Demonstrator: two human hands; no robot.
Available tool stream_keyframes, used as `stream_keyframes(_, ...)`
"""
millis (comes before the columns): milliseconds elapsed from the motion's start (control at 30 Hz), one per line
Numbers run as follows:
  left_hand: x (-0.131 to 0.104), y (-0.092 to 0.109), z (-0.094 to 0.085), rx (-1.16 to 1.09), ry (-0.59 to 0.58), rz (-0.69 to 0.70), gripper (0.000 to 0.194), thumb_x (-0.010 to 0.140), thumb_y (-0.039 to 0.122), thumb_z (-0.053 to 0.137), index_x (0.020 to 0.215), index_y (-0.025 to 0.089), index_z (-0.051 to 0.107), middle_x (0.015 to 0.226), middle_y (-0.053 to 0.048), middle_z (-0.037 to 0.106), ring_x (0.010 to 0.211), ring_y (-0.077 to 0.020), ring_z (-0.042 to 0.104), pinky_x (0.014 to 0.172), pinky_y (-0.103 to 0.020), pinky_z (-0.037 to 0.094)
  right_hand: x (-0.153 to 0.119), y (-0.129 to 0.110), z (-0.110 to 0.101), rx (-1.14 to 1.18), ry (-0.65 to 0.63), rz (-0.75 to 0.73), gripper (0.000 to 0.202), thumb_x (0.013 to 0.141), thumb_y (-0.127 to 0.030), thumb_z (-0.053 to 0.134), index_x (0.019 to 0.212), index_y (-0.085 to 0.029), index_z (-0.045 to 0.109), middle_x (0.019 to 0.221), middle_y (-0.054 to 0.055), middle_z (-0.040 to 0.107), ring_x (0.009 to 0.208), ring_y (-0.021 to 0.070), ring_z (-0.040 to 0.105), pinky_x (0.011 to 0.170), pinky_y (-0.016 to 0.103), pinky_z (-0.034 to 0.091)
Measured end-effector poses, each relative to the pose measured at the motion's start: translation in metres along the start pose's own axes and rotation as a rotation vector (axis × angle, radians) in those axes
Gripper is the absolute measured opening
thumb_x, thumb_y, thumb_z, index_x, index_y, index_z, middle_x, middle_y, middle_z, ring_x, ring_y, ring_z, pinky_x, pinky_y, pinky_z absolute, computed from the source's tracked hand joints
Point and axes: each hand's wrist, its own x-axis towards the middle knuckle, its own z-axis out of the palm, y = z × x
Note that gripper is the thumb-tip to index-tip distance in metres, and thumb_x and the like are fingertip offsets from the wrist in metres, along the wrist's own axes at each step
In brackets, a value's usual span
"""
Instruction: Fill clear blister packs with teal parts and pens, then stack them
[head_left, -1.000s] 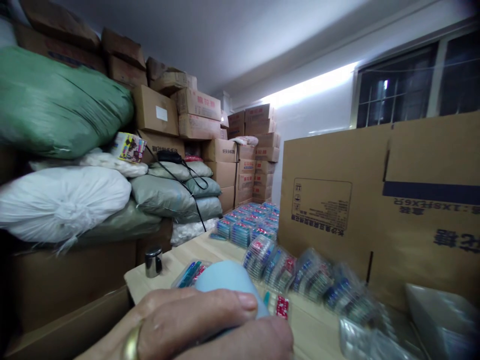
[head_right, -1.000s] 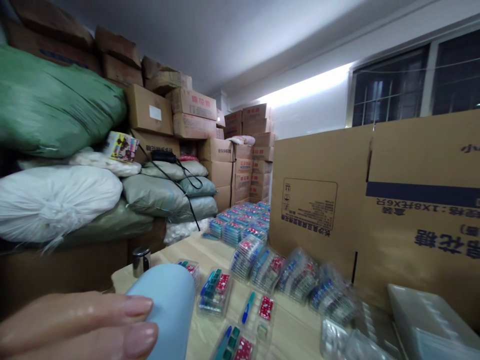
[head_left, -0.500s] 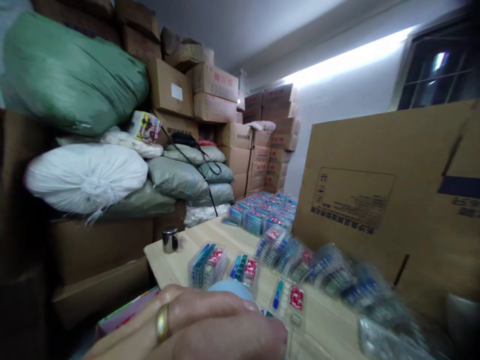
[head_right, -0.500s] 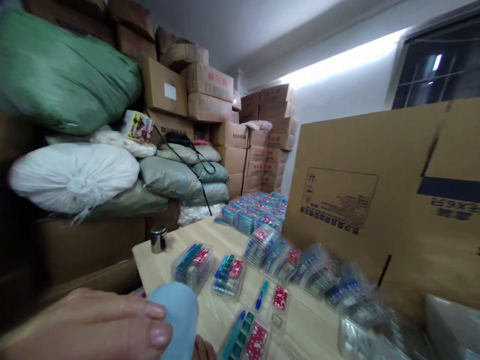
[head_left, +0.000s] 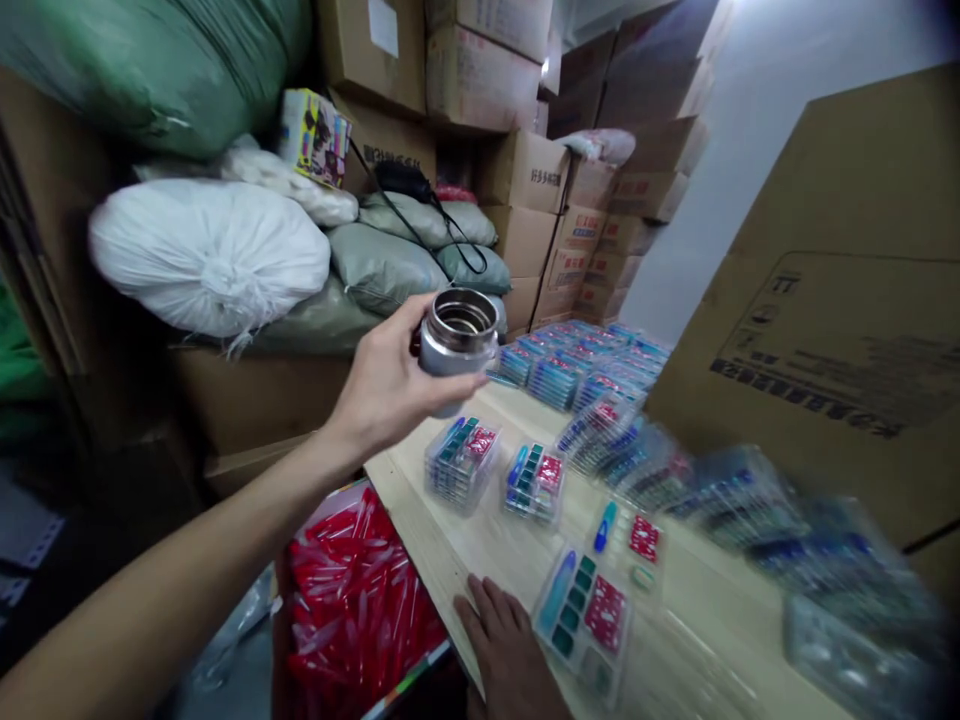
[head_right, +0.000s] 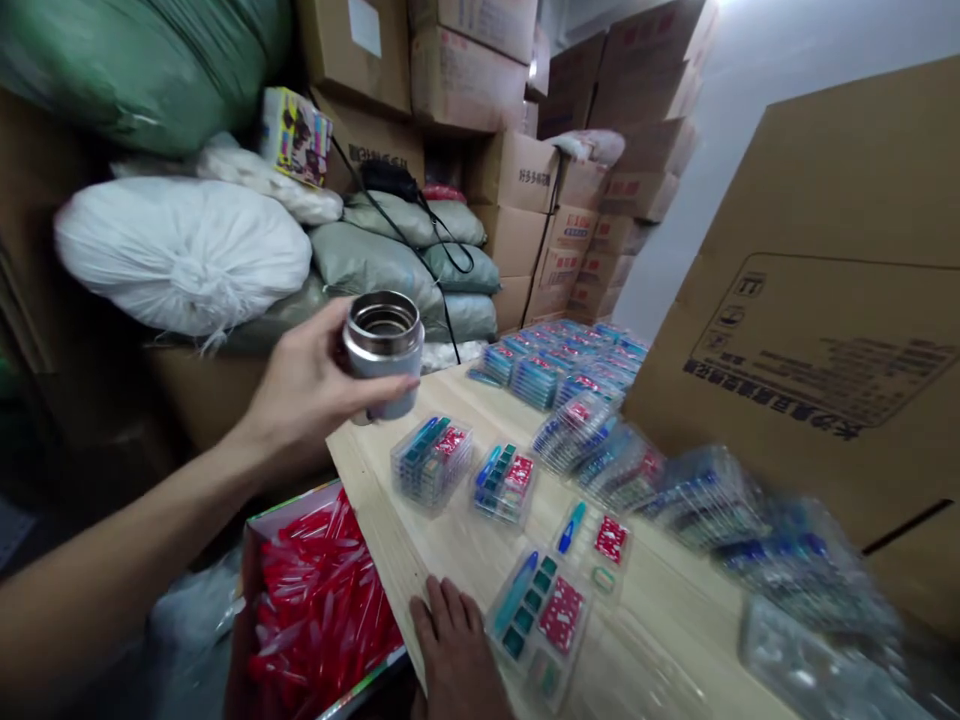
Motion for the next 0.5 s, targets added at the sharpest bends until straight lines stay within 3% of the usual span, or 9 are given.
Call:
stream_keyframes(100,0.028,-0.082,0.040,0.146,0.098,-0.129,0.065,0.064,0.033,0.083,0.121,0.016,0.057,0.113,-0.006,0.069,0.105,-0.0247,0.064,0.094,-0.038,0.049,0.003,0.008,0.013,-0.113,0.115,-0.062,0.088,0.074,-0.036,0.062,0.154,-0.020,0.029,0.160,0.014,0.027,0.144,0.0367,0.032,0.113,0.049,0.031)
stream_keyframes(200,0.044,-0.158,0.079,0.279,0.118,-0.346,0.065,0.064,0.034,0.082,0.121,0.018,0.056,0.117,-0.009,0.068,0.109,-0.0264,0.063,0.093,-0.034,0.047,0.009,0.012,0.027,-0.298,0.396,-0.130,0.068,0.078,-0.040,0.063,0.142,-0.020,0.048,0.144,0.015,0.053,0.127,0.0337,0.054,0.097,0.043,0.046)
stream_keyframes(267,0.048,-0.198,0.101,0.369,0.099,-0.531,0.065,0.064,0.036,0.082,0.120,0.019,0.055,0.118,-0.011,0.068,0.112,-0.0280,0.063,0.091,-0.034,0.047,0.016,0.013,0.034,-0.404,0.595,-0.148,0.049,0.083,-0.038,0.062,0.130,-0.022,0.058,0.130,0.011,0.065,0.115,0.0297,0.062,0.088,0.039,0.049)
stream_keyframes(400,0.043,-0.252,0.129,0.473,0.062,-0.755,0.061,0.069,0.035,0.079,0.119,0.013,0.050,0.122,-0.023,0.064,0.115,-0.0339,0.061,0.090,-0.041,0.046,0.027,0.012,0.036,-0.471,0.823,-0.127,0.029,0.088,-0.033,0.060,0.115,-0.025,0.065,0.116,0.005,0.072,0.106,0.0248,0.064,0.084,0.036,0.048)
stream_keyframes(500,0.032,-0.269,0.134,0.500,0.027,-0.821,0.055,0.076,0.035,0.074,0.114,0.008,0.044,0.125,-0.029,0.060,0.116,-0.0355,0.060,0.091,-0.044,0.046,0.032,0.010,0.041,-0.464,0.889,-0.094,0.024,0.087,-0.032,0.062,0.110,-0.025,0.065,0.111,0.005,0.073,0.103,0.0245,0.064,0.082,0.036,0.049)
